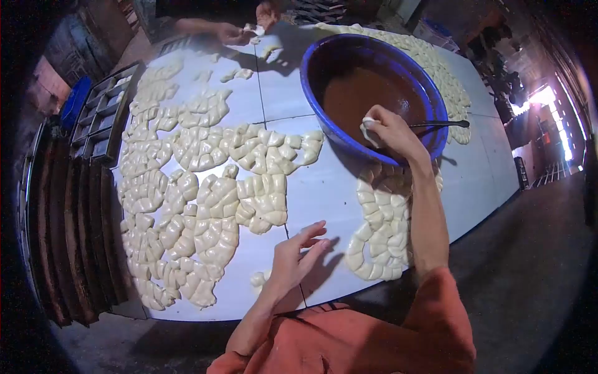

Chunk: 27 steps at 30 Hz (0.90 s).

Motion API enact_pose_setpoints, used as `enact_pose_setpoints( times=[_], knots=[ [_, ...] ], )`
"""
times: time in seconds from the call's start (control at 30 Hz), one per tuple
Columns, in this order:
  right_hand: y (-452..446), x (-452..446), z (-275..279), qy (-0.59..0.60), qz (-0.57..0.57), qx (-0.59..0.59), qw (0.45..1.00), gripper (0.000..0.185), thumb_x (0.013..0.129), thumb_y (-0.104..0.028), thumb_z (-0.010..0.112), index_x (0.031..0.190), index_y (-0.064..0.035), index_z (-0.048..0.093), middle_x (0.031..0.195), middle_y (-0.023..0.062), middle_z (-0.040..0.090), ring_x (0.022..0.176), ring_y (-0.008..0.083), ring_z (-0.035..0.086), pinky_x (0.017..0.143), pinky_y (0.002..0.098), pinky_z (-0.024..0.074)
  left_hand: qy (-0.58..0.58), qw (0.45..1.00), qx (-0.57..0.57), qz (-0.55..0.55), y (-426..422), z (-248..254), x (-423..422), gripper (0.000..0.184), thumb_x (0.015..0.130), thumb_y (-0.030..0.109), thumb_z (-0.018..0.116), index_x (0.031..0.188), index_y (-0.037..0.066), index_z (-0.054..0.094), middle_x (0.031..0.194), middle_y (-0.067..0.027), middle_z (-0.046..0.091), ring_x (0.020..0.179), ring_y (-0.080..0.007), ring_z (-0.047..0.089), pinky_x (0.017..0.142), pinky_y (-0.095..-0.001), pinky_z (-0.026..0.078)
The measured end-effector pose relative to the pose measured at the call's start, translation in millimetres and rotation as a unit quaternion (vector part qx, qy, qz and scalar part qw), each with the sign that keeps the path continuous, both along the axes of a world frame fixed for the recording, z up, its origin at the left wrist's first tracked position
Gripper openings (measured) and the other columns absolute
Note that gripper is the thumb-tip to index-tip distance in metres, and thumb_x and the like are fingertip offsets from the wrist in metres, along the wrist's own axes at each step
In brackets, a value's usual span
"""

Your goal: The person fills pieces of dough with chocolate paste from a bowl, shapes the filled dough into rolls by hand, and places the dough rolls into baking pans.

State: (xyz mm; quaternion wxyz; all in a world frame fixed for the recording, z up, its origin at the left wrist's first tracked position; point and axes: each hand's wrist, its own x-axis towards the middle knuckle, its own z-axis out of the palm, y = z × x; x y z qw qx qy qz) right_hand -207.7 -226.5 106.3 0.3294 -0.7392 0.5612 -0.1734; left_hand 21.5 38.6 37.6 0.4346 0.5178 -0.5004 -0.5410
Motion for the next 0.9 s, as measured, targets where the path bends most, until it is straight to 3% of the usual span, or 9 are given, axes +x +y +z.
enact_pose_setpoints(
  times=[0.1, 0.3, 0.37, 0.43, 0.47, 0.53, 0.63, 0.73, 0.9],
  knots=[
    [-31.6, -3.4, -35.0, 0.254, 0.155, -0.026, 0.954, 0.028, 0.090, -0.025, 0.061, 0.109, -0.0040, 0.063, 0.098, 0.0178, 0.071, 0.092, 0.0349, 0.067, 0.085, 0.0435, 0.0509, -0.034, 0.999, 0.034, -0.006, 3.9, 8.7, 9.0, 0.041, 0.096, 0.013, 0.067, 0.134, 0.002, 0.058, 0.118, -0.0147, 0.071, 0.102, -0.0201, 0.070, 0.088, -0.0326, 0.055],
    [-12.6, 3.4, -13.2, 0.100, 0.127, 0.097, 0.982, 0.033, 0.090, -0.027, 0.060, 0.109, -0.0002, 0.065, 0.101, 0.0203, 0.070, 0.096, 0.0345, 0.068, 0.085, 0.0448, 0.0505, -0.040, 0.996, 0.085, -0.013, 12.6, 2.5, 19.3, 0.039, 0.097, 0.017, 0.066, 0.132, 0.001, 0.060, 0.118, -0.0138, 0.071, 0.102, -0.0209, 0.071, 0.083, -0.0344, 0.057],
    [2.3, 4.5, -5.6, 0.105, 0.129, -0.047, 0.985, 0.032, 0.091, -0.029, 0.061, 0.107, -0.0008, 0.065, 0.092, 0.0151, 0.070, 0.089, 0.0283, 0.067, 0.078, 0.0414, 0.0510, -0.056, 0.997, 0.055, -0.020, 11.7, 0.0, 19.6, 0.039, 0.097, 0.018, 0.066, 0.131, 0.001, 0.061, 0.118, -0.0140, 0.071, 0.102, -0.0211, 0.071, 0.083, -0.0345, 0.057],
    [13.5, 8.2, 0.7, 0.040, 0.097, -0.055, 0.993, 0.025, 0.095, -0.025, 0.060, 0.104, -0.0021, 0.064, 0.084, 0.0075, 0.068, 0.082, 0.0194, 0.067, 0.072, 0.0344, 0.0513, -0.015, 0.995, 0.096, -0.011, 5.8, 6.1, 15.4, 0.037, 0.097, 0.017, 0.066, 0.130, 0.001, 0.062, 0.116, -0.0145, 0.071, 0.098, -0.0207, 0.071, 0.083, -0.0336, 0.057],
    [22.2, 8.9, 6.3, -0.140, 0.040, -0.001, 0.989, 0.020, 0.097, -0.023, 0.060, 0.102, -0.0038, 0.064, 0.083, 0.0045, 0.066, 0.079, 0.0155, 0.066, 0.070, 0.0311, 0.0513, -0.023, 0.998, 0.058, -0.018, 0.3, 9.3, 14.0, 0.038, 0.098, 0.020, 0.065, 0.130, 0.000, 0.061, 0.120, -0.0142, 0.070, 0.099, -0.0206, 0.070, 0.086, -0.0321, 0.055],
    [54.8, 25.9, 27.4, -0.400, -0.046, 0.075, 0.912, 0.010, 0.101, -0.018, 0.060, 0.103, -0.0075, 0.060, 0.083, 0.0008, 0.065, 0.072, 0.0076, 0.065, 0.064, 0.0231, 0.0516, 0.053, 0.997, 0.056, -0.011, -13.6, -5.0, 3.3, 0.039, 0.099, 0.022, 0.063, 0.131, 0.000, 0.060, 0.123, -0.0127, 0.068, 0.102, -0.0200, 0.069, 0.088, -0.0320, 0.054],
    [91.1, 49.5, 12.9, -0.540, -0.067, 0.128, 0.829, 0.014, 0.100, -0.018, 0.063, 0.106, -0.0073, 0.057, 0.085, 0.0018, 0.065, 0.070, 0.0078, 0.065, 0.062, 0.0223, 0.0525, 0.237, 0.969, 0.072, 0.007, -35.9, 3.2, -13.2, 0.045, 0.103, 0.033, 0.056, 0.134, 0.000, 0.057, 0.127, -0.0089, 0.065, 0.109, -0.0190, 0.064, 0.093, -0.0339, 0.051],
    [133.5, 79.4, -11.4, -0.581, -0.052, 0.174, 0.793, 0.014, 0.101, -0.015, 0.059, 0.111, -0.0070, 0.054, 0.090, 0.0033, 0.066, 0.076, 0.0087, 0.067, 0.066, 0.0240, 0.0551, 0.433, 0.894, 0.098, 0.069, -43.7, 9.5, -22.7, 0.048, 0.105, 0.040, 0.052, 0.132, 0.001, 0.057, 0.123, -0.0082, 0.066, 0.110, -0.0188, 0.064, 0.096, -0.0363, 0.051],
    [185.5, 98.4, -42.3, -0.583, -0.056, 0.246, 0.772, 0.018, 0.100, -0.013, 0.058, 0.115, -0.0061, 0.052, 0.098, 0.0032, 0.065, 0.089, 0.0099, 0.065, 0.076, 0.0260, 0.0527, 0.455, 0.876, 0.100, 0.129, -13.2, -4.9, 12.9, 0.037, 0.103, 0.033, 0.057, 0.119, 0.001, 0.063, 0.112, -0.0083, 0.068, 0.101, -0.0160, 0.066, 0.093, -0.0326, 0.052]
  ],
)
